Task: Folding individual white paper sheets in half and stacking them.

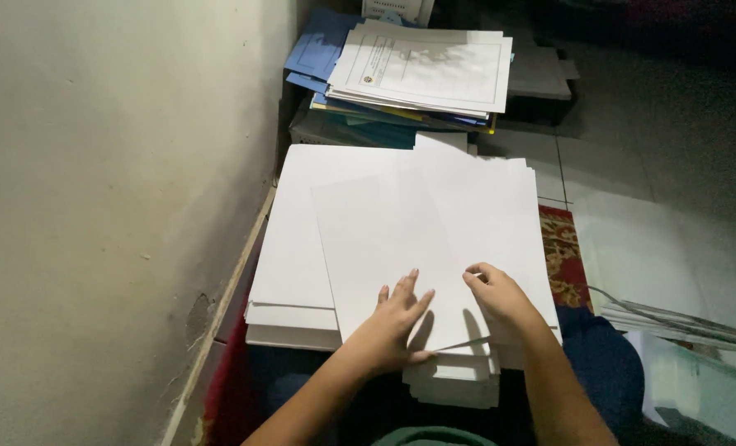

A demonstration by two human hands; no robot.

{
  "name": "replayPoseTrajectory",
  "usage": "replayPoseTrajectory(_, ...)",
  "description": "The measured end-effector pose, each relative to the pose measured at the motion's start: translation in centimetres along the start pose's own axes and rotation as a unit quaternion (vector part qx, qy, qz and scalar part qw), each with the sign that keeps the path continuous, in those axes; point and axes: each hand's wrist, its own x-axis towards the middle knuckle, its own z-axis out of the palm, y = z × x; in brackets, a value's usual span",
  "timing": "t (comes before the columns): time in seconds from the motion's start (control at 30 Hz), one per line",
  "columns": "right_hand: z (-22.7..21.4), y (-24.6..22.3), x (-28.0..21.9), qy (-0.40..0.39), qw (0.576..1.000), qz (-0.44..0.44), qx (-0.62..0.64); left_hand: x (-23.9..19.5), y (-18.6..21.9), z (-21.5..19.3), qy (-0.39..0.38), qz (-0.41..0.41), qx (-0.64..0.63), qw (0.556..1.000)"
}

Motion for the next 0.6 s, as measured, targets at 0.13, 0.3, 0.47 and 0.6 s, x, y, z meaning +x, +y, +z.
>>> replayPoseTrajectory(0.13, -0.4, -1.7, -2.3, -0.039, 0.998, 0.027, 0.048, -0.9, -0.3, 0.4, 0.12, 0.06, -0.087, 0.987)
replayPoseTrajectory(0.3, 0.4, 0.4, 0.3, -0.101, 0.944, -0.012, 0.315, -0.9, 0.1, -0.6, 0.108, 0.049, -0.105, 0.987)
replayPoseTrajectory(0.47, -1.4, -2.3, -3.7, 0.006, 0.958, -0.038, 0.285, 0.1, -1.6, -1.4, 0.212, 0.142, -0.054, 0.965)
replayPoseTrajectory(0.6, -5.1, -5.4, -7.2, 0.197, 0.941, -0.149, 0.23, 2.1, -2.9, -1.8, 0.321, 0.113, -0.076, 0.937)
